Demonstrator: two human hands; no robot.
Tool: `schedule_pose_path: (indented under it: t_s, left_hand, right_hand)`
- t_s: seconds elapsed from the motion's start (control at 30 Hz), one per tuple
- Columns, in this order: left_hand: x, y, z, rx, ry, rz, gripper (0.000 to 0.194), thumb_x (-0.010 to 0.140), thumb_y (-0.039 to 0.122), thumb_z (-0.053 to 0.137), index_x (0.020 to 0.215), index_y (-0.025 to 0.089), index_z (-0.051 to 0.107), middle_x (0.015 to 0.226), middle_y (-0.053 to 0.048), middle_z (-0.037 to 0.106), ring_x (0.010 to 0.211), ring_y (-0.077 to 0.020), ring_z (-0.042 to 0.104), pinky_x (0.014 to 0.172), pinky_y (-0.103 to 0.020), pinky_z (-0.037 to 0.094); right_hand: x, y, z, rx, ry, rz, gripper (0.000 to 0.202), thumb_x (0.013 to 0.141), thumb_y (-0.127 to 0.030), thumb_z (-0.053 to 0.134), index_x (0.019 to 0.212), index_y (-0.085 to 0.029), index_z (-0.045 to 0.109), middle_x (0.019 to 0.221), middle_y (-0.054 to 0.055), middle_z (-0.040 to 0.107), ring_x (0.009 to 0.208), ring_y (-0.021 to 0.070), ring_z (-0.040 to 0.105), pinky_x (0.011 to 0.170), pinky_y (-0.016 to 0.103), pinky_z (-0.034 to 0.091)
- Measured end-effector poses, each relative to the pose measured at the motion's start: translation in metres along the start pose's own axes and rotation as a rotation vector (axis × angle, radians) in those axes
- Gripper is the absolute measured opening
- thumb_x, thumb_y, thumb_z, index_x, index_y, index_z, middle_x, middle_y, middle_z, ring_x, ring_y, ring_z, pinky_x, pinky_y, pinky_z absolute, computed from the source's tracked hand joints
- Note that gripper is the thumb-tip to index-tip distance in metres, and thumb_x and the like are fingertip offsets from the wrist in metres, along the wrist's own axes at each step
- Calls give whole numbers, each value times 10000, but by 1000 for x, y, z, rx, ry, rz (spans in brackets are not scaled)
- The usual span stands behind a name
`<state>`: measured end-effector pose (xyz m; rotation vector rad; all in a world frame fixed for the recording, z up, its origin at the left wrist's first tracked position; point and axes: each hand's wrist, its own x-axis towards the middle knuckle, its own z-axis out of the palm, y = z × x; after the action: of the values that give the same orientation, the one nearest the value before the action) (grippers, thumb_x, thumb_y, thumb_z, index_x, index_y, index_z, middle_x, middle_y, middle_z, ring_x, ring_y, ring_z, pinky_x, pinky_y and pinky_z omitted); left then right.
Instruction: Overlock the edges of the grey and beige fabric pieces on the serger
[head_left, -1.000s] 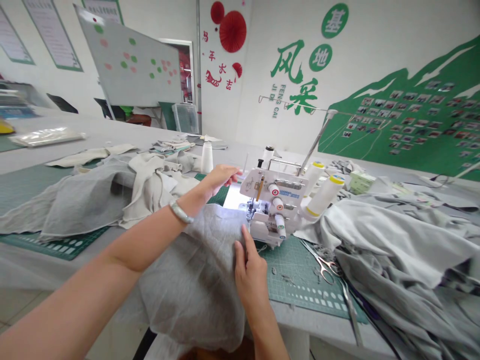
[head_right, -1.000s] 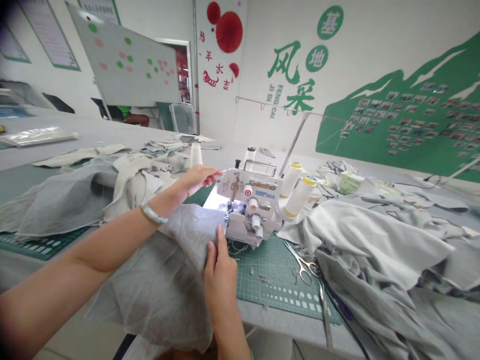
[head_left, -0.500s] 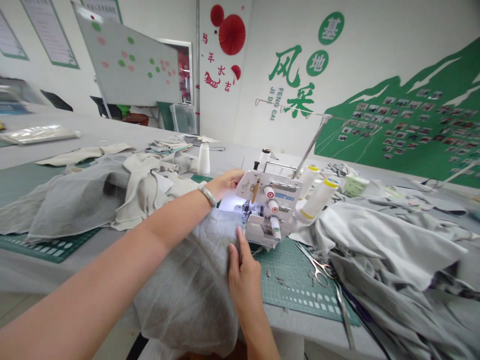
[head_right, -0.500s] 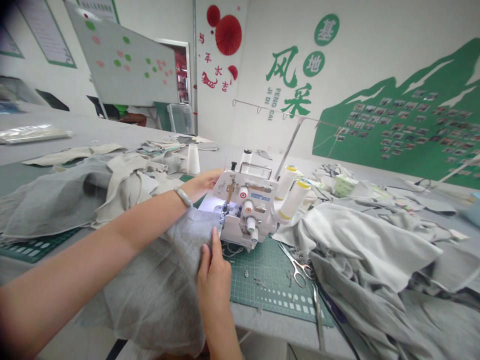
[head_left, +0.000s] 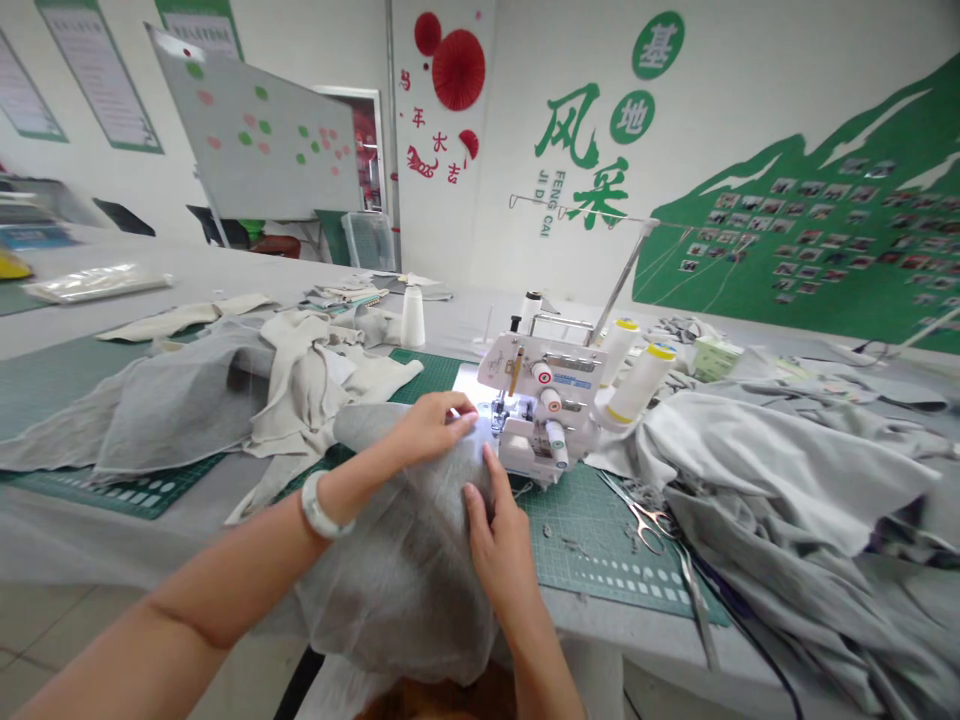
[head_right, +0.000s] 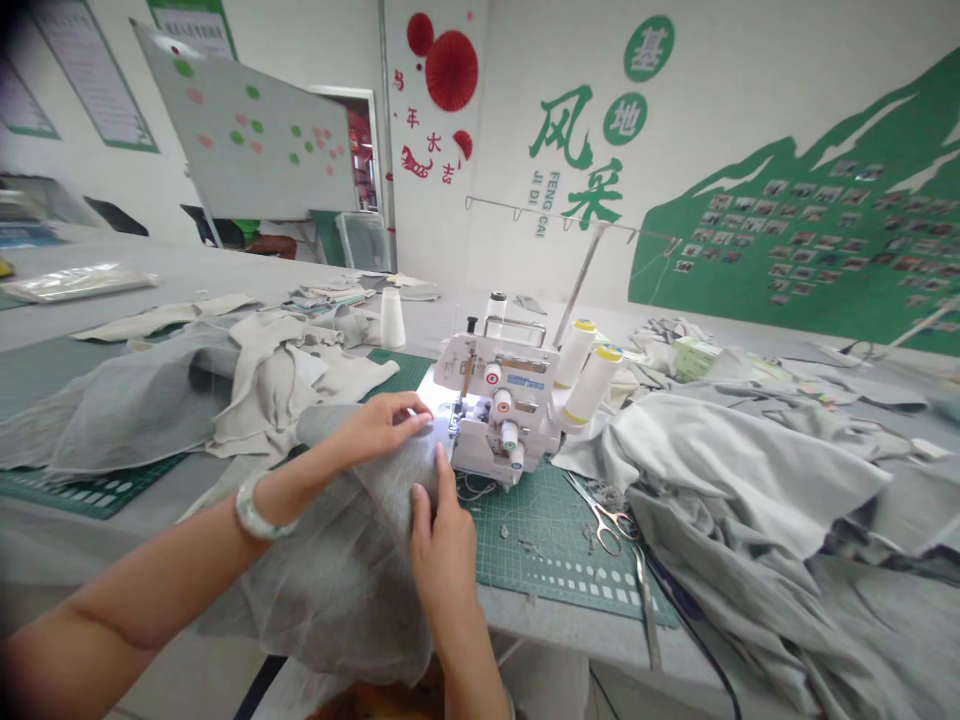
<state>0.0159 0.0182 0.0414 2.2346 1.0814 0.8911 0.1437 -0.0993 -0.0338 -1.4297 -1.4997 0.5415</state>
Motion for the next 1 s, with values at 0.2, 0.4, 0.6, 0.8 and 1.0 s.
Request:
schedule_pose_path:
  t_s: [0.2,0.4,0.6,0.8,1.0]
  left_hand:
    - [-37,-3,18,335,-96,284,330,963,306,438,1209,201,631,1315,-90,596,1239,-246,519,1034,-430,373]
    - [-37,-5,20,383,-62,281,345,956,351,470,1221,199,631,1312,-95,598,1219,-261,530,1021,-442,388]
    - [-40,-6,21,381,-46,287,349,965,351,454,1228,203,628,1323,-92,593,1223,-251,533,1028,-423,394]
    - [-41,-4,22,369,-35,278,343,959,325,483,1248,192,612,1332,-89,587,1228,-258,527,1019,-444,396]
    - [-39,-10,25,312,25,275,316,966,339,476,1216,232,637,1311,-57,607,1192,-236,549,999,-418,395]
  right_hand:
    - [-10,3,5,26,26,-3,510,948,-311,419,1435,-159,423,1319,134,601,1111,264,627,904,357,484]
    - [-20,2,4,55,67,3,515,946,-311,425,1444,-183,408,1288,115,621,1052,244,650,835,332,506]
    - [-23,2,2,105,101,-20,516,929,-326,466,1427,-192,445,1056,89,703,828,210,667,700,289,504]
    - [-21,16,7,202,35,20,595,912,-367,514,1455,-158,387,710,0,628,501,139,477,497,241,387]
    - [-22,32,11,337,41,13,601,894,-400,535,1425,-145,414,784,28,643,503,131,458,489,255,383]
